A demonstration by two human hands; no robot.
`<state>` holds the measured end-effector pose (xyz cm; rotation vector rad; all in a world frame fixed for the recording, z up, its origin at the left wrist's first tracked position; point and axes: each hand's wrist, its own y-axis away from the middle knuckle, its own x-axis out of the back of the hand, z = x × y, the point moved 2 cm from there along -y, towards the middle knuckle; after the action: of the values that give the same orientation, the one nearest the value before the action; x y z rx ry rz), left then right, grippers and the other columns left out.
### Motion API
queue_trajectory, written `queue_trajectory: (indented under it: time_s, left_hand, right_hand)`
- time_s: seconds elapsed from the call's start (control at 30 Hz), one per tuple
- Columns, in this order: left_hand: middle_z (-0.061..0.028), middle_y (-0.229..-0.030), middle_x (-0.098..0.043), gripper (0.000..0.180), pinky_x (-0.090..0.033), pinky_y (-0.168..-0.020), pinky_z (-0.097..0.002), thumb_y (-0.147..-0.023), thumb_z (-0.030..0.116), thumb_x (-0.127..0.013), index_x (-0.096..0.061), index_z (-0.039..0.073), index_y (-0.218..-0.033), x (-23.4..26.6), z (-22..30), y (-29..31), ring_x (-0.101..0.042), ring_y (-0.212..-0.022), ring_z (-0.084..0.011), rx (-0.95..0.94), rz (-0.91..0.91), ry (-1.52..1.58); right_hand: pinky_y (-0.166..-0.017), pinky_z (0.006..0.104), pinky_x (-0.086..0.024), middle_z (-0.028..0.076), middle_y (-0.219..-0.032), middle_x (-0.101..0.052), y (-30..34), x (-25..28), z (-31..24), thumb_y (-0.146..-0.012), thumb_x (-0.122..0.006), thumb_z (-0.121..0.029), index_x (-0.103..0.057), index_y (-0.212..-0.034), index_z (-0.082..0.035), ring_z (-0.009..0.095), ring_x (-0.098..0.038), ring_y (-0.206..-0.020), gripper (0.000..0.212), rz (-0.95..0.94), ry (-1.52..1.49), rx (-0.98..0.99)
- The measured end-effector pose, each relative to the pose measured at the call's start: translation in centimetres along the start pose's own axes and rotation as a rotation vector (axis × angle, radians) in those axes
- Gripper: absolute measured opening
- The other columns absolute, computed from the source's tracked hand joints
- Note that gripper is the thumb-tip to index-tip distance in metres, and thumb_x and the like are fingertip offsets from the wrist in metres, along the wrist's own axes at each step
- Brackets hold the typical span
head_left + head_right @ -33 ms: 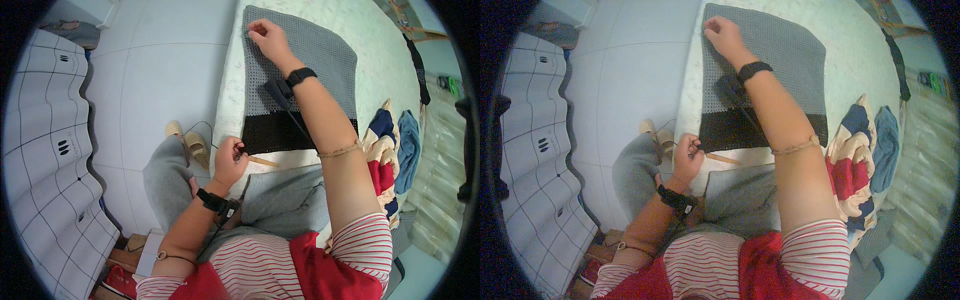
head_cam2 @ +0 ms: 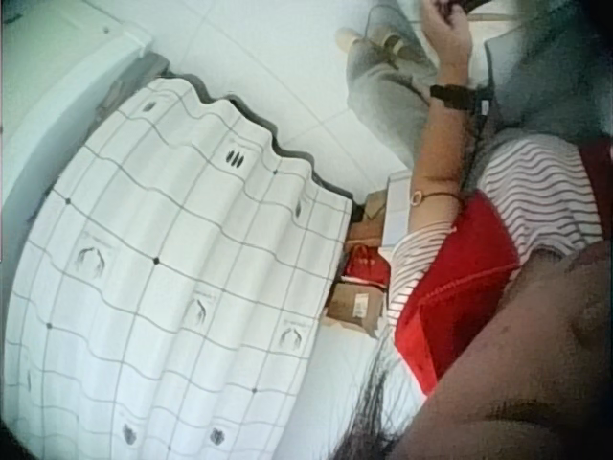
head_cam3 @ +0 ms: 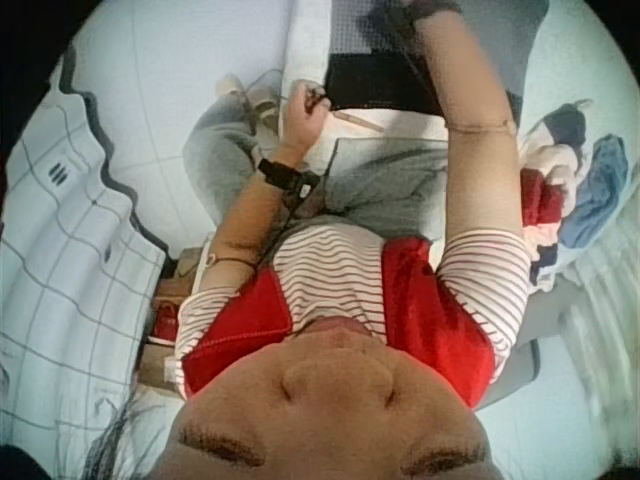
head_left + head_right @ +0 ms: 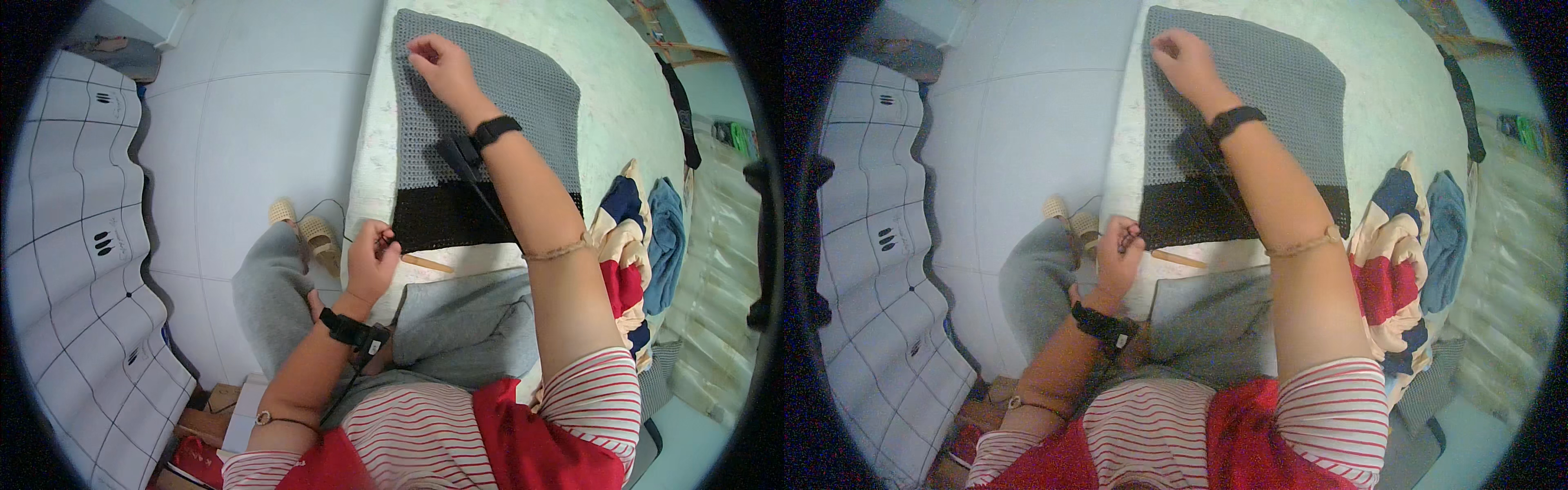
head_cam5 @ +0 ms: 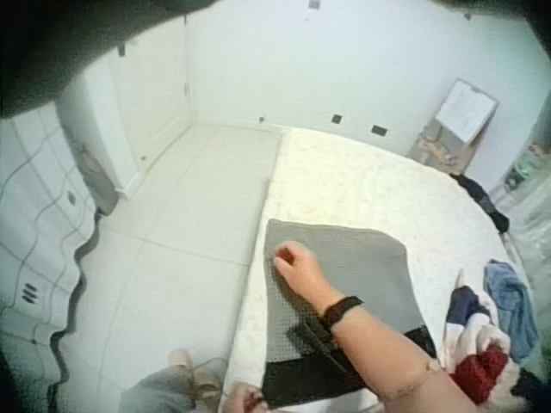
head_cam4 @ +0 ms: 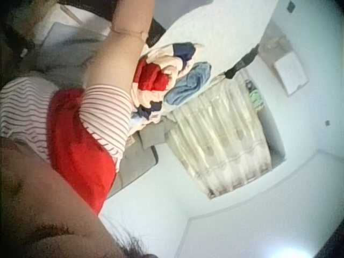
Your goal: The person sits cross-legged on the floor and crochets a black border onto a grey mat using a crochet hook and black yarn. They repeatedly insert the hook, pull loops through, and adjust the yarn tension while working along the edge of the mat.
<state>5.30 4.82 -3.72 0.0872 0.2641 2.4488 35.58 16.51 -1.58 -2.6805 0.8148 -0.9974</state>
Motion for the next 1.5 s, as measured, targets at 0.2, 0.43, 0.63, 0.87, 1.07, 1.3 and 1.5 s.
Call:
queue_trajectory:
  time_s: [0.2, 0.43, 0.63, 0.87, 1.07, 1.3, 1.5]
  left_hand:
    - [-0.001, -0.067, -0.053, 0.023, -0.04, -0.053, -0.0241, -0.09, 0.024, -0.062, -0.056, 0.003, -0.096, -0.2, -0.2, -2.8, -0.046, -0.057, -0.0075, 0.29, 0.111, -0.03]
    - [-0.0004, -0.071, -0.06, 0.025, -0.042, -0.059, -0.0232, -0.087, 0.025, -0.067, -0.065, 0.0, -0.088, -0.4, 0.4, -3.5, -0.051, -0.064, -0.007, 0.172, 0.062, -0.298]
    - [0.0071, -0.063, -0.05, 0.022, -0.032, -0.052, -0.0187, -0.087, 0.021, -0.068, -0.065, 0.0, -0.086, -0.7, -0.3, -3.8, -0.04, -0.057, -0.0013, 0.175, 0.102, -0.248]
    - [0.0063, -0.069, -0.052, 0.022, -0.033, -0.056, -0.0188, -0.089, 0.022, -0.065, -0.064, 0.0, -0.088, -0.5, -0.6, -3.7, -0.042, -0.062, -0.0018, 0.177, 0.087, -0.263]
    - [0.0004, -0.079, -0.062, 0.024, -0.043, -0.064, -0.0218, -0.089, 0.021, -0.064, -0.065, -0.002, -0.094, -0.2, 0.0, -3.4, -0.053, -0.07, -0.0061, 0.221, 0.071, -0.252]
    - [0.0052, -0.073, -0.055, 0.02, -0.036, -0.058, -0.0193, -0.085, 0.02, -0.069, -0.064, 0.001, -0.089, -1.0, 0.5, -3.2, -0.045, -0.065, -0.0034, 0.197, 0.031, -0.298]
    - [0.0081, -0.068, -0.048, 0.019, -0.031, -0.054, -0.0187, -0.081, 0.017, -0.073, -0.059, 0.005, -0.077, -1.1, 0.7, -3.5, -0.038, -0.061, -0.0023, 0.193, 0.003, -0.349]
  right_hand:
    - [-0.085, 0.0358, -0.049, 0.013, -0.106, -0.063, 9.0, 12.1, 2.5, -0.08, -0.066, -0.012, -0.065, -0.103, -0.005, 0.027, -0.06, -0.097, 0.024, 0.011, 0.261, -0.151]
    - [-0.075, 0.0298, -0.05, 0.011, -0.086, -0.069, 23.6, 30.2, 8.3, -0.083, -0.068, -0.022, -0.068, -0.097, 0.001, 0.018, -0.064, -0.078, 0.027, 0.19, 0.339, -0.756]
    - [-0.065, 0.0289, -0.048, 0.008, -0.081, -0.068, 32.3, 32.6, 7.0, -0.085, -0.066, -0.031, -0.069, -0.097, 0.0, 0.014, -0.06, -0.071, 0.034, 0.025, 0.254, -0.953]
    - [-0.072, 0.0349, -0.052, 0.017, -0.082, -0.068, 33.1, 29.9, 3.8, -0.078, -0.071, -0.043, -0.066, -0.09, 0.004, 0.026, -0.066, -0.08, 0.049, 0.064, 0.471, -0.779]
    - [-0.049, 0.025, -0.048, 0.008, -0.075, -0.066, 34.7, 31.6, 6.1, -0.091, -0.057, -0.018, -0.063, -0.092, 0.001, 0.015, -0.061, -0.054, 0.02, 0.319, -0.295, -1.115]
    - [-0.048, 0.0243, -0.046, 0.008, -0.075, -0.066, 35.9, 31.7, 8.0, -0.093, -0.056, -0.017, -0.062, -0.093, -0.002, 0.012, -0.058, -0.053, 0.016, 0.09, -0.028, -1.215]
    - [-0.07, 0.031, -0.048, 0.011, -0.08, -0.068, 32.3, 31.3, 8.6, -0.082, -0.068, -0.023, -0.066, -0.088, 0.002, 0.018, -0.063, -0.078, 0.027, 0.241, 0.112, -0.749]
